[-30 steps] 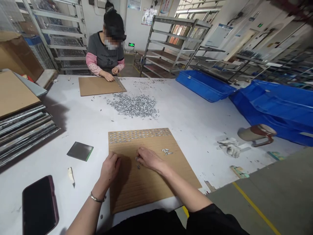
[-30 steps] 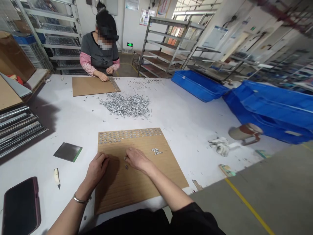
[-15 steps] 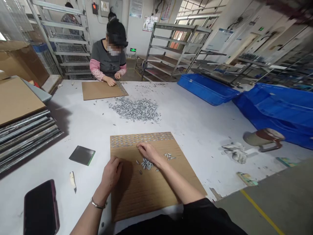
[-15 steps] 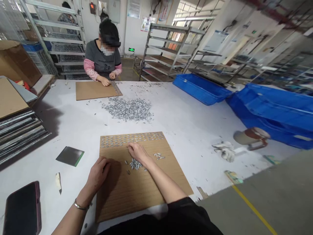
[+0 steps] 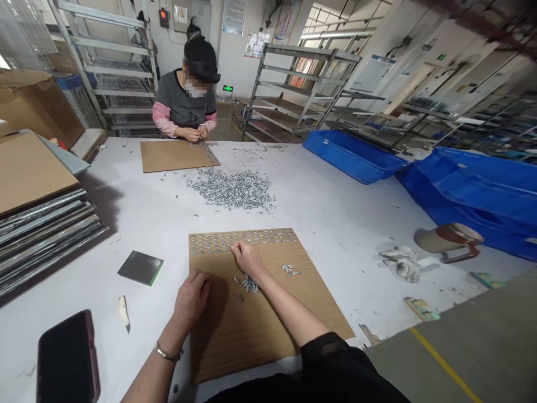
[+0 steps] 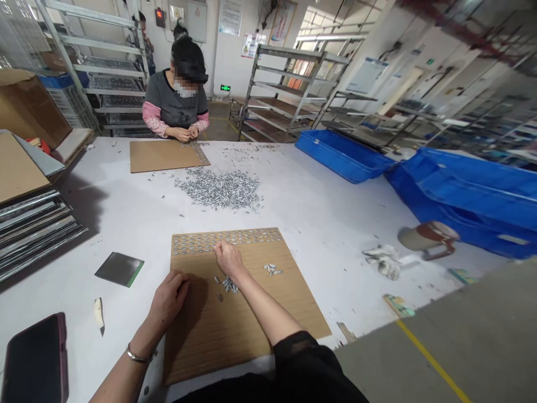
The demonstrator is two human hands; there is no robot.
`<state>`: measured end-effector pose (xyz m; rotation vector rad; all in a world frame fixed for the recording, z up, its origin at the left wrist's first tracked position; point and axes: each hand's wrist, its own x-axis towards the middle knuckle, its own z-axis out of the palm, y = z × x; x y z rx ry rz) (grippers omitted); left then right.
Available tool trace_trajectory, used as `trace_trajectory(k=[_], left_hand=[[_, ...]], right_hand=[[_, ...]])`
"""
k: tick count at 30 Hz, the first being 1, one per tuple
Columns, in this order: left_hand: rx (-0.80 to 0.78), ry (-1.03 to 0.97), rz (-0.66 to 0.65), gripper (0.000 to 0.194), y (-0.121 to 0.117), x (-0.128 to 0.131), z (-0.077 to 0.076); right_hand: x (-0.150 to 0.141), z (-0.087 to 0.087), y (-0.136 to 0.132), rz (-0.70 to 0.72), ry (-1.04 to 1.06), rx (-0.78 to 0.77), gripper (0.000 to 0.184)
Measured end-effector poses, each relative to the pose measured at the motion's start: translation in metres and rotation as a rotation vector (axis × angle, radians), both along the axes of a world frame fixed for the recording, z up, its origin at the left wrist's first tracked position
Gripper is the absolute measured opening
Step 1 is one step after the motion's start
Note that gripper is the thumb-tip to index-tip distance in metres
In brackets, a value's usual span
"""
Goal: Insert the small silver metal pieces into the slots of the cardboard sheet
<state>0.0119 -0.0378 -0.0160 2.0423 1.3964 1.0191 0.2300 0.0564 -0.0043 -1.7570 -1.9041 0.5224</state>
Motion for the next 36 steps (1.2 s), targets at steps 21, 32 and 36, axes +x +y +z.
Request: trace_trajectory(k=[21,32,36], left_hand=[[0.003,0.017,0.006,0.016,0.001,0.0,0.003],[-0.011,0.022,-0.01,0.015,0.0,0.0,0.006],[-0.002,0.026,-0.006,0.014,0.001,0.0,0.006]], right_hand=[[0.026,0.008,0.02,0.126,-0.149,0.141,0.014],[0.012,0.013,0.037,0.354,-0.215,0.049,0.016],[0.012,0.022,0.032,0.321,-0.217,0.022,0.017]])
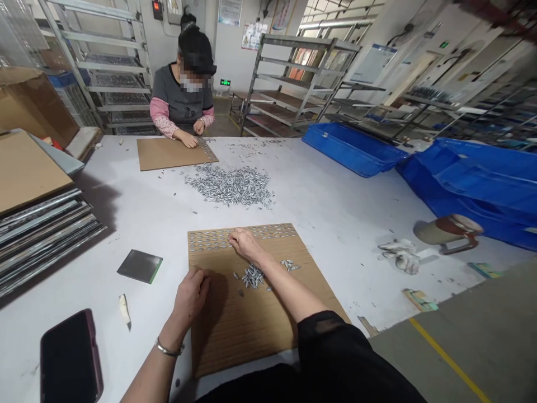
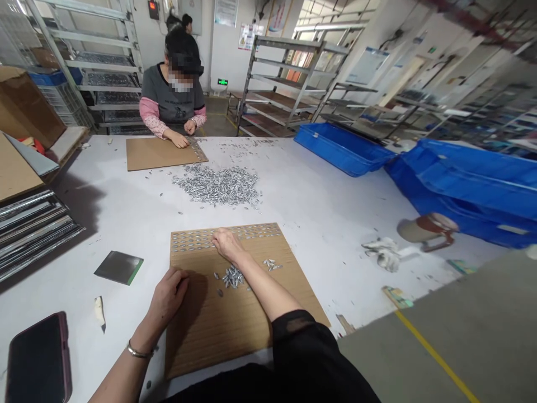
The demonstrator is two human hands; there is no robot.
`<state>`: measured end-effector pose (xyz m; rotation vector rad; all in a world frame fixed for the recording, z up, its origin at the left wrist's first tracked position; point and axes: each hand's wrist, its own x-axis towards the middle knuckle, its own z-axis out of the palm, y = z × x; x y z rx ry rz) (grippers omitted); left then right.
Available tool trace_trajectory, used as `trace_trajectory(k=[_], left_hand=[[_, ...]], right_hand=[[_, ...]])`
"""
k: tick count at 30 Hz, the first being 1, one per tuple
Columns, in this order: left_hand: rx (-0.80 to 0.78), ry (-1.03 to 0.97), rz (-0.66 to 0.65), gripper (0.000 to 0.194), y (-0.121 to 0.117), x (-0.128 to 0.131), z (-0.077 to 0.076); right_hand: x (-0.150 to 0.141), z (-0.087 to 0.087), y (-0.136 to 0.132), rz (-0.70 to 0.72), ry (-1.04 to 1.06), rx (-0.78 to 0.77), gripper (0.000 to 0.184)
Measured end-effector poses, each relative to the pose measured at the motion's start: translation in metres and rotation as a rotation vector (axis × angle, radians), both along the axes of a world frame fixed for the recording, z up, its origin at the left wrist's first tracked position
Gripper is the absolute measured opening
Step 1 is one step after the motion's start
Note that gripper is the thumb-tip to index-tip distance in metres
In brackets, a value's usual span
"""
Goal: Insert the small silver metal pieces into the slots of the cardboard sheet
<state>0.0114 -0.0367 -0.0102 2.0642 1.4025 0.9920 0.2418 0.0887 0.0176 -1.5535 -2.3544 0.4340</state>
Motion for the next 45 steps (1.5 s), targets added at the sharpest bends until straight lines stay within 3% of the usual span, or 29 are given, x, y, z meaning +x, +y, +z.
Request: trace_trajectory(k=[6,9,12,15,18,22,25,31,35,40,43,45], left_hand=[[-0.002,-0.003,0.014,0.015,0.0,0.001,0.003],[0.001,0.019,0.019,0.017,0.0,0.002,0.004],[0.016,0.019,0.009,0.017,0.0,0.003,0.005],[0.026,0.004,0.0,0.016,0.0,0.002,0.004],[0.023,0.007,0.003,0.016,0.0,0.001,0.003],[0.025,0.013,0.002,0.017,0.001,0.0,0.001],[0.028,0.013,0.006,0.017,0.002,0.0,0.0],[0.023,0.009,0.002,0.017,0.002,0.0,-0.002],[0.025,0.009,-0.002,0.016,0.002,0.0,-0.001],[0.029,-0.006,-0.007,0.016,0.001,0.0,0.004],[0.036,-0.006,-0.01,0.015,0.001,0.0,0.006],[0.036,0.0,-0.011,0.015,0.001,0.0,0.006]], right_hand=[[0.013,0.017,-0.054,0.061,0.022,-0.066,0.012],[0.009,0.018,-0.084,0.062,-0.069,-0.161,0.007],[0.003,0.016,-0.095,0.025,-0.062,-0.173,0.006],[0.004,0.013,-0.089,-0.014,-0.01,-0.15,0.012],[0.011,0.009,-0.072,-0.171,0.168,-0.13,0.011],[0.014,-0.005,-0.044,-0.445,0.632,-0.332,0.01],[0.01,-0.019,-0.029,-0.547,0.8,-0.377,0.017],[0.007,-0.033,-0.021,-0.555,0.59,-0.229,0.018],[0.006,-0.029,-0.023,-0.546,0.489,-0.214,0.015],[0.001,-0.024,-0.021,-0.585,0.519,-0.304,0.005],[0.001,-0.02,-0.026,-0.586,0.555,-0.28,0.021],[0.005,-0.014,-0.037,-0.515,0.532,-0.17,0.022]])
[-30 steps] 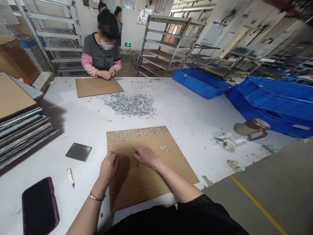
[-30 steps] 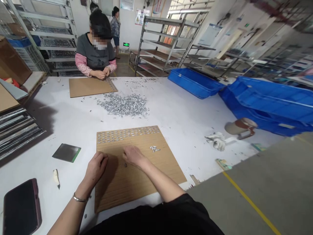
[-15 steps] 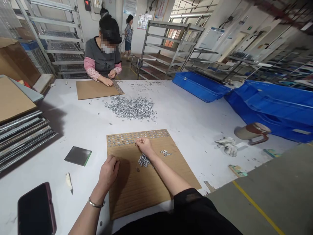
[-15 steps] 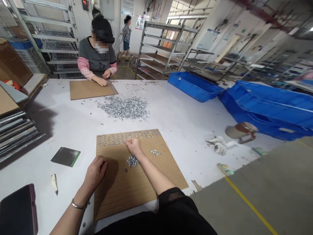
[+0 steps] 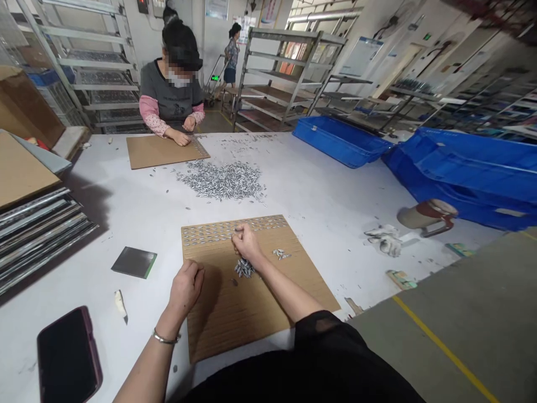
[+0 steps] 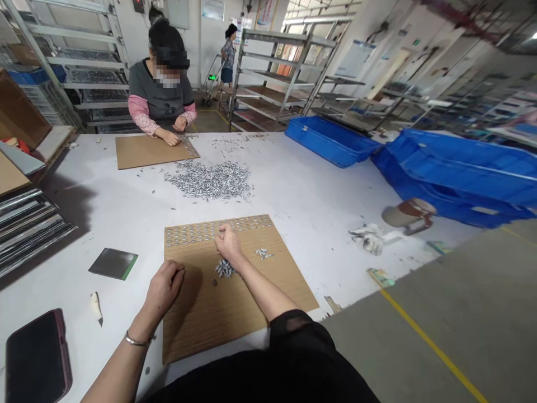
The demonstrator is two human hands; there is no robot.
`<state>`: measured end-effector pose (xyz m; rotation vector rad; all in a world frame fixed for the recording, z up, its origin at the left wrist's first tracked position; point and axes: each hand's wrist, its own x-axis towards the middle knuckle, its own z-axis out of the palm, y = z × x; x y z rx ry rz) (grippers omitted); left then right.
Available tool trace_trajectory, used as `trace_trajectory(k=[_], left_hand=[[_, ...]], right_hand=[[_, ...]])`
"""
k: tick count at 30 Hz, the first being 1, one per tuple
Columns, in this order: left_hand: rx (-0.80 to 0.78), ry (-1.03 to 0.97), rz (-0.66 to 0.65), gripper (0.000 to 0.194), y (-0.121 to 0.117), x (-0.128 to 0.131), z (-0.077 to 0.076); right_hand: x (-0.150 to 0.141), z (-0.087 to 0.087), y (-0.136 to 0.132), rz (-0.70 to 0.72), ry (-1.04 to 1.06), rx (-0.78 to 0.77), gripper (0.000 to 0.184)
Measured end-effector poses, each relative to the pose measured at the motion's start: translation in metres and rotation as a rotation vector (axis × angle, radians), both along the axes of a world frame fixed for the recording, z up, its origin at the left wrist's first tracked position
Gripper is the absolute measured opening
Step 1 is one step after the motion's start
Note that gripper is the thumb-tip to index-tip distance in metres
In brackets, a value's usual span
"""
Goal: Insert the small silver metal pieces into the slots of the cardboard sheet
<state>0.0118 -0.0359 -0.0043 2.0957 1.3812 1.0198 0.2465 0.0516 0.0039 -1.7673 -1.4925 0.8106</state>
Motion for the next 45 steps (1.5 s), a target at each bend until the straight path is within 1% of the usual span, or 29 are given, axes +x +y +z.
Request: trace_trajectory(k=[2,3,5,7,10,13,15,17,19,21,23,25,27,29,32,35,38,39,41,45], left_hand=[[-0.001,0.009,0.002,0.015,0.0,0.0,-0.001],[-0.002,0.016,0.004,0.015,0.001,0.0,-0.001],[-0.003,0.027,0.012,0.016,0.001,0.001,-0.002],[-0.004,0.035,0.015,0.016,0.002,0.001,-0.002],[0.005,0.025,0.004,0.016,0.002,0.001,-0.001],[0.02,0.0,-0.009,0.015,0.002,0.0,-0.002],[0.026,-0.012,-0.011,0.015,0.002,0.0,-0.002],[0.027,-0.017,-0.009,0.015,0.002,-0.001,-0.003],[0.033,-0.019,-0.006,0.015,0.003,-0.001,-0.003],[0.045,-0.023,-0.007,0.016,0.003,-0.001,-0.004],[0.059,-0.027,-0.01,0.016,0.003,-0.001,-0.004],[0.073,-0.025,-0.009,0.016,0.004,-0.002,-0.006],[0.094,-0.021,-0.007,0.016,0.005,-0.003,-0.008],[0.113,-0.016,-0.001,0.016,0.006,-0.004,-0.01],[0.13,-0.01,0.0,0.016,0.007,-0.005,-0.012],[0.145,0.001,-0.001,0.016,0.009,-0.005,-0.013],[0.152,0.014,0.001,0.016,0.01,-0.005,-0.014],[0.155,0.016,0.001,0.016,0.01,-0.005,-0.014],[0.161,0.013,0.0,0.016,0.01,-0.005,-0.013],[0.153,0.011,-0.005,0.016,0.009,-0.004,-0.01]], right_hand=[[0.007,0.009,-0.019,0.13,-0.117,0.117,0.014],[0.011,0.013,-0.029,0.228,-0.188,0.137,0.013],[0.017,0.022,-0.05,0.431,-0.331,0.093,0.013],[0.02,0.027,-0.065,0.562,-0.457,0.039,0.011],[0.019,0.029,-0.073,0.624,-0.591,0.009,0.01],[0.015,0.029,-0.067,0.652,-0.623,0.019,0.009],[0.015,0.032,-0.058,0.645,-0.578,0.057,0.01],[0.018,0.037,-0.048,0.579,-0.527,0.074,0.014],[0.023,0.043,-0.04,0.501,-0.523,0.041,0.018],[0.026,0.049,-0.036,0.48,-0.584,-0.019,0.019],[0.027,0.054,-0.037,0.502,-0.669,-0.067,0.019],[0.025,0.055,-0.039,0.535,-0.736,-0.077,0.018],[0.023,0.056,-0.041,0.564,-0.765,-0.063,0.019],[0.022,0.056,-0.041,0.564,-0.768,-0.048,0.02],[0.026,0.055,-0.038,0.503,-0.754,-0.026,0.02],[0.032,0.05,-0.038,0.477,-0.757,0.014,0.02],[0.035,0.043,-0.039,0.511,-0.746,0.072,0.023],[0.036,0.041,-0.04,0.51,-0.722,0.097,0.023],[0.038,0.036,-0.039,0.455,-0.618,0.137,0.022],[0.049,0.025,-0.028,0.277,-0.238,0.089,0.025]])
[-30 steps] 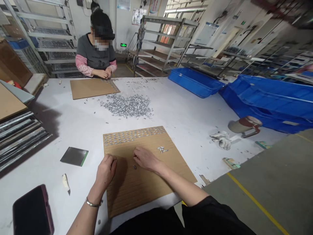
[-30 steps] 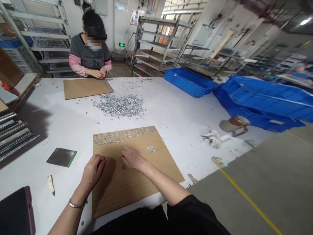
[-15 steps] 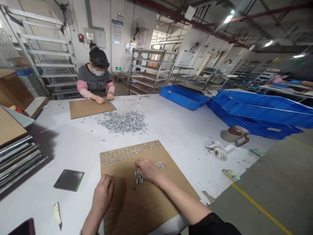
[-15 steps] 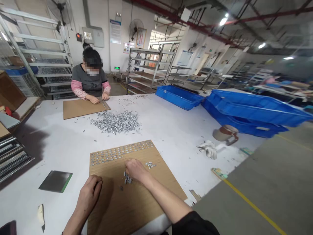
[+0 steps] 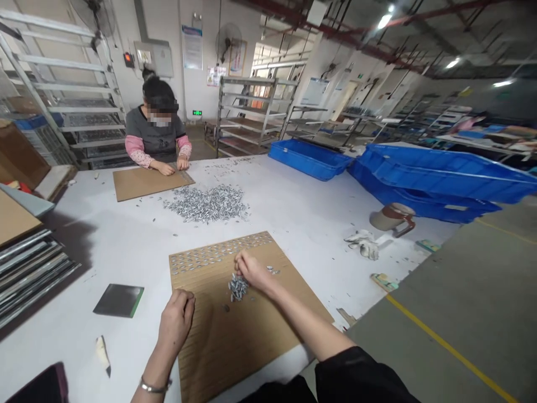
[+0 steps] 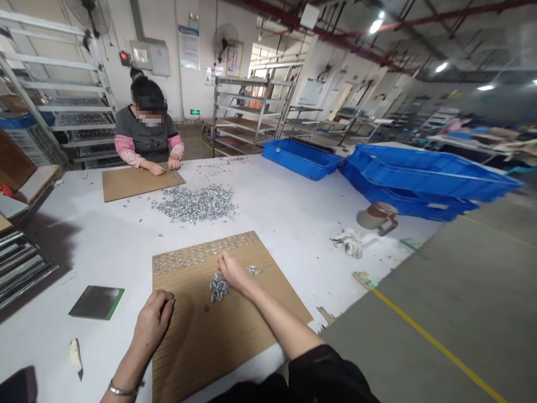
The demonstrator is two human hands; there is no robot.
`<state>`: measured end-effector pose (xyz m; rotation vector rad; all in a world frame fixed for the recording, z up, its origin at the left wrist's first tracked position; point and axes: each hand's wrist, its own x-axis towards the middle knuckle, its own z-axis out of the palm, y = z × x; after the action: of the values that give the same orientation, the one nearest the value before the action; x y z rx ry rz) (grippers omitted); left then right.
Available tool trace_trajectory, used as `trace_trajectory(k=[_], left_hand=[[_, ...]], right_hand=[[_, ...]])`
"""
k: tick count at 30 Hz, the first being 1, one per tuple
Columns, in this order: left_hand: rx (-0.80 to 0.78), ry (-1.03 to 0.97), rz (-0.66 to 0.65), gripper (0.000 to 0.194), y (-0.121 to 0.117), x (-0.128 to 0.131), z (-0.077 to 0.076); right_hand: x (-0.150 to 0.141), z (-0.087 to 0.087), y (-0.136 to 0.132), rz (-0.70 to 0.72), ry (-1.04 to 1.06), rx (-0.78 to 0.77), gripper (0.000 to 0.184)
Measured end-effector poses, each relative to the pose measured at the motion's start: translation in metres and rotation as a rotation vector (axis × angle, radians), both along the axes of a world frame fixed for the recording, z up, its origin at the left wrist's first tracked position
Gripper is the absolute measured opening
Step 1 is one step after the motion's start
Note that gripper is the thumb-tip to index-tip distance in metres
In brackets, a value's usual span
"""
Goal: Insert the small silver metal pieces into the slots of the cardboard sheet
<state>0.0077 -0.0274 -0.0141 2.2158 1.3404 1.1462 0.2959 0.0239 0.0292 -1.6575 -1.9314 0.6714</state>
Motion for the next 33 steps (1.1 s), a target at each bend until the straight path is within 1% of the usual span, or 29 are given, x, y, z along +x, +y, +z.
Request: trace_trajectory(k=[1,2,4,6,8,10,14,17,20,23,25,29,33], left_hand=[[-0.01,-0.002,0.002,0.016,0.0,0.0,0.001],[-0.019,-0.001,-0.001,0.015,-0.001,0.001,0.001],[-0.034,0.0,-0.003,0.014,-0.001,0.001,0.002],[-0.041,0.001,-0.007,0.014,-0.002,0.002,0.002],[-0.044,-0.002,-0.009,0.014,-0.002,0.002,0.003],[-0.045,-0.007,-0.013,0.014,-0.003,0.003,0.004],[-0.046,-0.02,-0.012,0.015,-0.003,0.003,0.005],[-0.052,-0.024,-0.01,0.014,-0.004,0.003,0.006],[-0.064,-0.028,-0.007,0.014,-0.004,0.004,0.007],[-0.081,-0.033,-0.009,0.015,-0.004,0.004,0.007],[-0.087,-0.033,-0.01,0.016,-0.004,0.004,0.007],[-0.092,-0.024,-0.008,0.015,-0.004,0.003,0.007],[-0.088,-0.028,-0.001,0.014,-0.004,0.003,0.006]], right_hand=[[0.004,-0.004,0.004,-0.036,0.058,-0.007,0.026],[0.008,-0.007,0.008,-0.041,0.087,0.001,0.024],[0.013,-0.014,0.014,-0.039,0.117,0.011,0.021],[0.013,-0.02,0.019,-0.024,0.15,-0.032,0.021],[0.01,-0.024,0.023,-0.024,0.192,-0.095,0.022],[0.005,-0.028,0.028,-0.047,0.224,-0.12,0.021],[-0.004,-0.034,0.038,-0.089,0.233,-0.083,0.014],[-0.007,-0.038,0.042,-0.073,0.197,-0.023,0.022],[-0.011,-0.042,0.043,-0.107,0.227,-0.039,0.027],[-0.015,-0.044,0.045,-0.191,0.259,-0.09,0.023],[-0.017,-0.043,0.045,-0.224,0.231,-0.095,0.021],[-0.021,-0.039,0.045,-0.253,0.151,-0.076,0.022],[-0.023,-0.037,0.043,-0.269,0.124,-0.041,0.024]])
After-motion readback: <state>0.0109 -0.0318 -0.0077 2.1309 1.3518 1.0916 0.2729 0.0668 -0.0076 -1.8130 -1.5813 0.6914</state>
